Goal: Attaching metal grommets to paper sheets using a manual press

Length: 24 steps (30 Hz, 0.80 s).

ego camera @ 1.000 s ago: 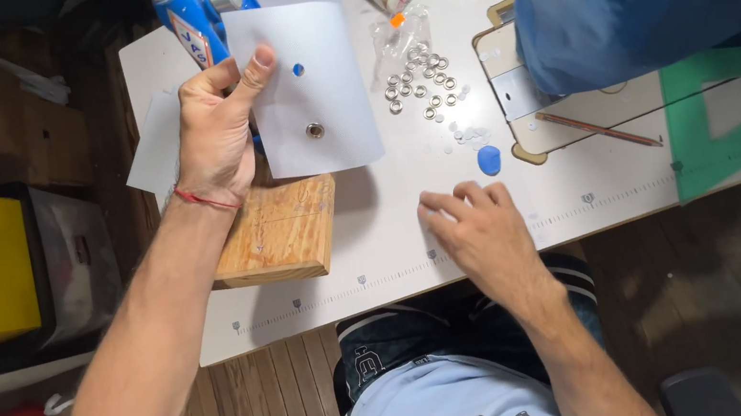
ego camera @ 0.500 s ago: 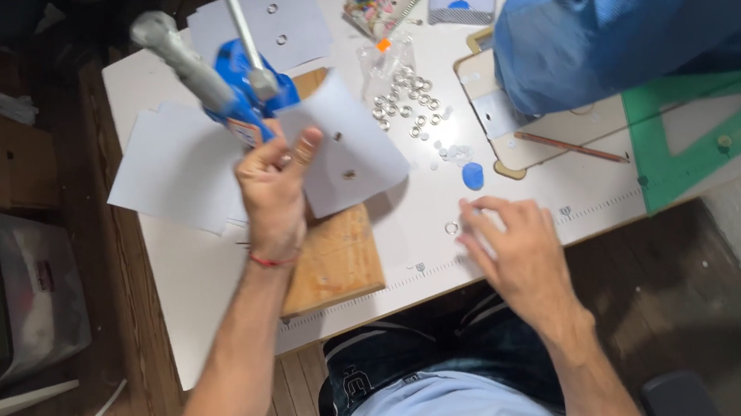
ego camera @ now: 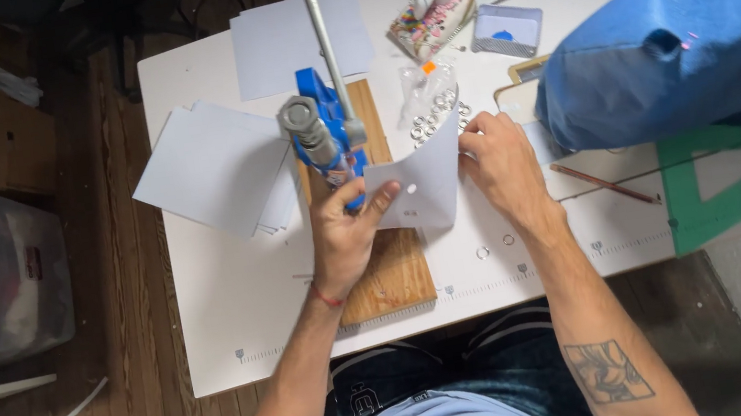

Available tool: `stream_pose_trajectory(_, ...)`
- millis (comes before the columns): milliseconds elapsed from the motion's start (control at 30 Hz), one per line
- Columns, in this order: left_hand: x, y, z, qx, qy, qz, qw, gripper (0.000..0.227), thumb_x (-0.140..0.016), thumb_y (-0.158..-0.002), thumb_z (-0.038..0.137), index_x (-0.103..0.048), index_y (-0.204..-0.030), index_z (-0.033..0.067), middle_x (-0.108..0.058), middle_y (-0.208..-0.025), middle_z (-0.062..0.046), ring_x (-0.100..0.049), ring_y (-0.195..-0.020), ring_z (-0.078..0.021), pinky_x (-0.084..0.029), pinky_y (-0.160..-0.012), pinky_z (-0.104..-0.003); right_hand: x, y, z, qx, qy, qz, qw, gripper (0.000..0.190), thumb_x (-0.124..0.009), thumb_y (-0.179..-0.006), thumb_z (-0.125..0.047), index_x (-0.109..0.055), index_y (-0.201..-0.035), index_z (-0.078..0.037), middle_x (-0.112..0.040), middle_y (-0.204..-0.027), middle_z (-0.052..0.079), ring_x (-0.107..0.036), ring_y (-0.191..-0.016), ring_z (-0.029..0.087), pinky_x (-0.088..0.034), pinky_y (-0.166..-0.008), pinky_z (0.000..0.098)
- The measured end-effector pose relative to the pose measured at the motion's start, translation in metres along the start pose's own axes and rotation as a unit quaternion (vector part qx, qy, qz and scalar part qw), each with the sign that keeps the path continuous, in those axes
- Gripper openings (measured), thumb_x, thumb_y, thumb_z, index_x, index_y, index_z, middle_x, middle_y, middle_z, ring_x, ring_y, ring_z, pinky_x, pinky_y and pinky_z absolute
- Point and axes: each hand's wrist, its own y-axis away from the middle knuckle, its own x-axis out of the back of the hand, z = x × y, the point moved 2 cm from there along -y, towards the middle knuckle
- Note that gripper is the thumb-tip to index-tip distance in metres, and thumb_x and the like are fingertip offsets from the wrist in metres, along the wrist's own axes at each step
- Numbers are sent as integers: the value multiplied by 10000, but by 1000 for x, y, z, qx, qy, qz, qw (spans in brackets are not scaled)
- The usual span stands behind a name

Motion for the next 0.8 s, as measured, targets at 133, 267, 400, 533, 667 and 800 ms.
stream_pose_trajectory(133, 17, 26, 46, -11, -1, 16, 1000, 292, -873, -1076, 301, -868, -1097, 10, -579, -1640, -211, -614, -1451, -331, -531, -1273, -528, 5, 11, -11, 13, 19, -1, 1000, 111, -918, -1030, -164, -838, -1100, -194, -713, -1177, 26, -693, -1121, 263, -566, -1000, 403)
stream_pose_trajectory(267, 38, 75, -15, 69, 10, 71, 995, 413, -724, -1195, 347, -812, -947, 28, -656, -1332, -158, -595, -1268, -217, -515, -1206, -478, 16, 16, -37, 22, 20, 12, 999, 85, -876, -1096, -204, -797, -1107, -230, -762, -1023, -8, -708, -1049, 222, -542, -974, 362)
stream_pose_trajectory(400, 45, 106, -35, 156, 68, 119, 978, 430, -705, -1221, 327, -773, -861, 101, -660, -807, 12, -537, -865, -110, -548, -855, -300, 22, 20, -50, 29, -56, 48, 997, 208, -923, -1057, -138, -757, -1139, -232, -791, -965, -11, -752, -988, 247, -566, -960, 384)
stream_pose_trajectory(533, 42, 118, -17, 186, 89, 133, 969, 409, -762, -1177, 349, -862, -902, 63, -771, -793, -12, -580, -839, -98, -573, -819, -304, 75, 38, -127, 14, -268, 158, 950, 201, -945, -1040, 19, -874, -1116, -154, -881, -1036, 27, -799, -881, 196, -641, -884, 339)
stream_pose_trajectory(667, 36, 131, 1, 169, 82, 124, 974, 552, -757, -1141, 422, -558, -707, 145, -437, -684, 92, -372, -704, -79, -316, -617, -298, 79, 72, -189, 113, -294, 105, 943, 297, -965, -929, 54, -853, -1201, 20, -885, -1210, 189, -887, -1113, 296, -731, -1061, 362)
stream_pose_trajectory(800, 37, 140, 20, 145, 36, 103, 983, 542, -749, -1141, 440, -567, -731, 136, -453, -696, 85, -389, -714, -84, -355, -651, -290, 87, 81, -212, 110, -279, 139, 944, 126, -879, -1030, 46, -848, -1139, -9, -887, -1175, 170, -885, -1060, 284, -716, -820, 331)
